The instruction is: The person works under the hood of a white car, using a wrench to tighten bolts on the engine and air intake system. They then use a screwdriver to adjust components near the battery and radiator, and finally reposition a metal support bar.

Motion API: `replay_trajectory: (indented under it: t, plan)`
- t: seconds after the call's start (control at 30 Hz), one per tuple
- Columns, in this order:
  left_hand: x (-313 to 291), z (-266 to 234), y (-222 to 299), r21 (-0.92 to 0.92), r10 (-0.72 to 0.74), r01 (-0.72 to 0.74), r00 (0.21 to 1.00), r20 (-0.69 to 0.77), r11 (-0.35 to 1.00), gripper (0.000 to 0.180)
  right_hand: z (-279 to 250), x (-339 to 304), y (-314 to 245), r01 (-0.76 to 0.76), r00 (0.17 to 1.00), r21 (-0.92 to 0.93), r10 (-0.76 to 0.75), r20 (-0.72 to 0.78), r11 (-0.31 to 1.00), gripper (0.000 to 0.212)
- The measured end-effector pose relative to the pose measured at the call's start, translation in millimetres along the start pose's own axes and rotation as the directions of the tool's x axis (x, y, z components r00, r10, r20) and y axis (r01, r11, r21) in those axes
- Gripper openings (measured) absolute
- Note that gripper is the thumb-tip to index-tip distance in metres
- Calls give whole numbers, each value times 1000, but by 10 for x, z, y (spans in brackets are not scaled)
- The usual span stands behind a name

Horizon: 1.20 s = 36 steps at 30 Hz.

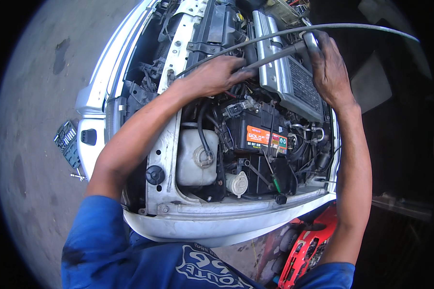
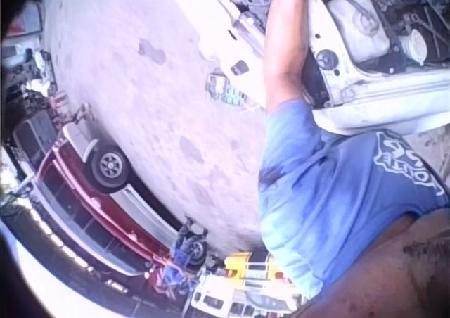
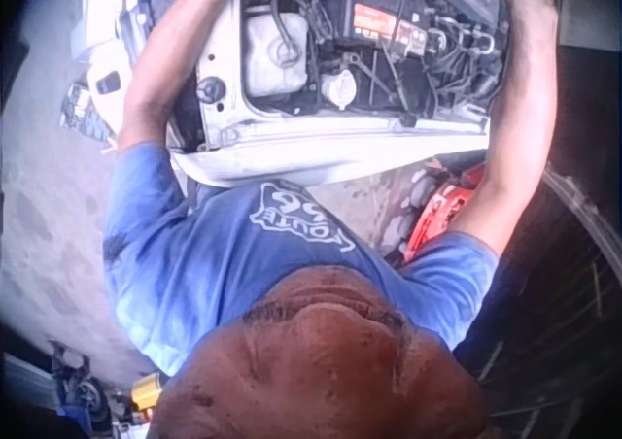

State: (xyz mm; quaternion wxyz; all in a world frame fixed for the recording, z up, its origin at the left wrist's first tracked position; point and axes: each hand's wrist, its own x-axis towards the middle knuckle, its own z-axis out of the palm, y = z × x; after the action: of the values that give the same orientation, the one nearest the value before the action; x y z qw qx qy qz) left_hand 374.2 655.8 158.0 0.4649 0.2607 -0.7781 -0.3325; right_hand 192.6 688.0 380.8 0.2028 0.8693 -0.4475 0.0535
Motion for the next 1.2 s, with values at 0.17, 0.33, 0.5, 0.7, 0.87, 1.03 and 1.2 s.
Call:
replay_trajectory:
  t: [0.17,0.33,0.5,0.7,0.87,1.03,1.2]
  plan:
    - [-388,-13,-225,202,-44,35,998,41,979,25,-148,168,-199,-456,853,-159,481,205,876,67]
    - [-389,20,-253,157,-157,148,986,50,976,21,-433,97,-219,-220,917,32,195,348,975,66]
    - [-413,59,-290,139,-163,158,986,23,978,21,-264,72,-104,-108,972,8,104,212,994,57]
    - [-405,138,-375,229,-161,161,987,-17,960,24,-268,133,-174,-466,792,-253,527,306,848,62]
    - [-394,156,-352,254,-193,185,981,6,949,20,-241,51,-199,-209,970,48,201,134,977,56]
    - [-425,158,-372,226,-180,183,983,-37,957,18,-176,223,-301,-405,855,-295,472,213,866,59]
    - [-429,147,-393,208,-167,166,986,-14,964,17,-426,178,-593,-558,803,152,485,347,816,57]
